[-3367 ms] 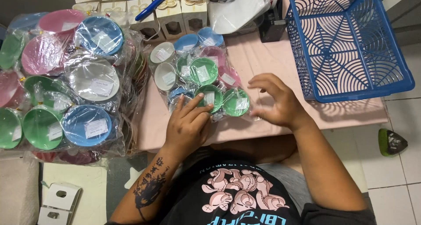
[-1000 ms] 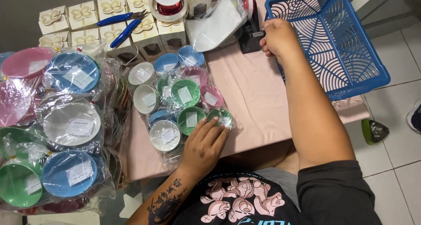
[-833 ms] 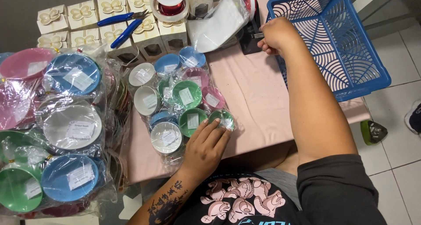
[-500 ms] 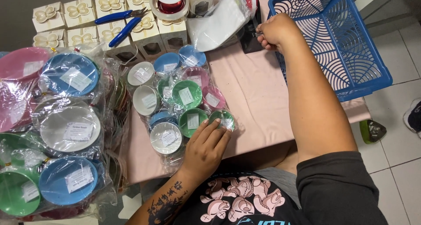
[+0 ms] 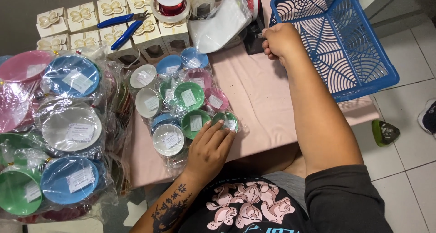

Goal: Packing small colorful plastic bowls into a clear plastic bag.

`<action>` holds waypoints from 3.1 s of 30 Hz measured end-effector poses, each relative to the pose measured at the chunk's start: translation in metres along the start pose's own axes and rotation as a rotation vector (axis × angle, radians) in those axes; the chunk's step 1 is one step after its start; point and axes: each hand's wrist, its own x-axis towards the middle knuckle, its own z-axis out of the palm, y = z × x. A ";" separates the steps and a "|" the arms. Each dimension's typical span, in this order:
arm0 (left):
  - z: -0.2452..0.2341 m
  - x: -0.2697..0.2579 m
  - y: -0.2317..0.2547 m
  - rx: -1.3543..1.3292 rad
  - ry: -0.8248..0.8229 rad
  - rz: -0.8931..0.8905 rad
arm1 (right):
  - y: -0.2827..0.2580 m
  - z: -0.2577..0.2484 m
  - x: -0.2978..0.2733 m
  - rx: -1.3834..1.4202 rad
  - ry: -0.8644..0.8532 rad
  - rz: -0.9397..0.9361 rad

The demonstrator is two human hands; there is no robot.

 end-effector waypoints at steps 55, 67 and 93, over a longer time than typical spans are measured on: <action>0.024 -0.010 -0.009 0.045 0.164 0.060 | 0.024 -0.005 -0.145 -0.385 -0.444 -0.813; 0.020 -0.008 -0.008 0.059 0.155 0.055 | 0.015 0.001 -0.164 -1.186 -0.677 -1.058; 0.003 0.001 -0.005 0.090 0.192 0.070 | 0.005 0.041 -0.173 -1.469 -0.508 -1.480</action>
